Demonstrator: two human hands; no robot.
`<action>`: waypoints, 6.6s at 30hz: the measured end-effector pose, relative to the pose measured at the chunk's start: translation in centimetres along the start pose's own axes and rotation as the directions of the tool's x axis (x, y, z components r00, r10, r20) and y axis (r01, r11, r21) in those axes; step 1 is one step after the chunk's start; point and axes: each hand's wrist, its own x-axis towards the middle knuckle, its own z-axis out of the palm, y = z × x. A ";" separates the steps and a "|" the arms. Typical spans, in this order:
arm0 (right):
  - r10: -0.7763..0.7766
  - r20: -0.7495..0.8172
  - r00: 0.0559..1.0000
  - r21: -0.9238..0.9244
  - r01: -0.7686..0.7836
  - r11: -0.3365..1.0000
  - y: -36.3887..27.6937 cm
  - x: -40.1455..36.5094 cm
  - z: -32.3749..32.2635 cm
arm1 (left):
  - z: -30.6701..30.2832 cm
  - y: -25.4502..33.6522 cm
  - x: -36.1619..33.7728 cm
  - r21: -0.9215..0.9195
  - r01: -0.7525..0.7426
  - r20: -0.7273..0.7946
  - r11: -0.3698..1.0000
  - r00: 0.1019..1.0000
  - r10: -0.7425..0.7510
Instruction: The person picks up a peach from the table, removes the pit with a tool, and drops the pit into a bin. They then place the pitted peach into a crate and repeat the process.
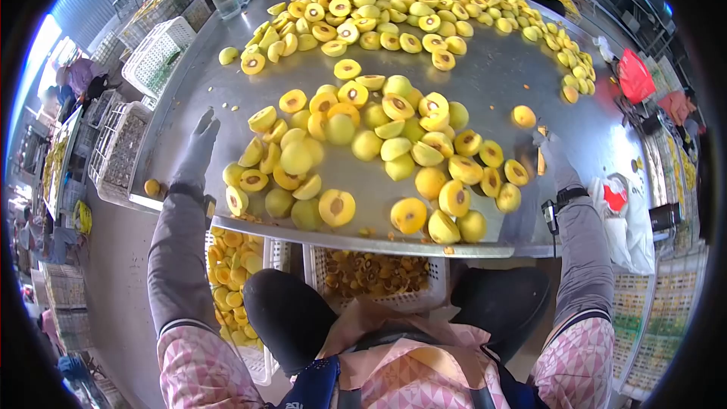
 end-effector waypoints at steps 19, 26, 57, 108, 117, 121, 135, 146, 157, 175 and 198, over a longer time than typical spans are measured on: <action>-0.239 0.159 0.958 0.385 0.163 0.909 -23.9 9.8 14.2 | 10.9 -1.0 32.5 0.203 -0.363 0.080 0.909 0.932 0.354; -0.514 0.422 0.747 0.445 0.323 0.835 -28.2 15.9 24.4 | 22.0 6.2 27.4 0.236 -0.161 0.365 0.958 0.929 0.066; -0.530 0.707 0.468 0.365 0.401 0.840 -28.3 -16.7 6.5 | 17.8 21.3 -13.5 0.108 -0.577 0.785 0.810 0.549 0.286; -0.240 0.287 0.928 0.778 -0.080 0.623 -26.3 -50.1 12.9 | 20.1 16.7 -40.5 -0.826 0.148 0.268 0.544 0.952 0.148; -0.464 0.226 0.857 0.617 0.242 0.748 -23.5 -47.9 15.8 | 18.2 13.4 -39.5 -0.871 0.416 0.437 0.262 0.899 0.027; -0.364 0.456 0.812 0.682 -0.056 0.730 -23.1 -47.5 14.5 | 19.1 12.9 -38.4 -0.396 -0.132 0.088 0.909 0.980 0.181; -0.610 0.141 0.780 0.168 0.588 0.791 -20.6 -47.1 13.6 | 22.8 15.4 -38.4 -0.083 -0.400 0.044 0.913 0.914 0.404; -0.555 0.336 0.761 0.276 0.484 0.830 -19.7 -46.8 13.4 | 23.8 16.0 -38.2 -0.261 -0.244 0.075 0.934 0.959 0.272; -0.612 0.195 0.766 0.419 0.499 0.759 -18.5 -46.7 14.4 | 23.1 15.8 -36.4 -0.565 0.389 0.459 0.728 0.881 -0.116; -0.646 0.091 0.758 0.531 0.511 0.676 -18.4 -46.6 15.4 | 24.2 16.9 -37.8 -0.490 0.140 0.130 0.861 0.988 -0.087; -0.385 0.833 0.397 0.552 -0.628 0.548 -19.2 -44.8 11.6 | 23.9 16.5 -38.1 -0.342 -0.019 0.175 0.939 0.981 0.084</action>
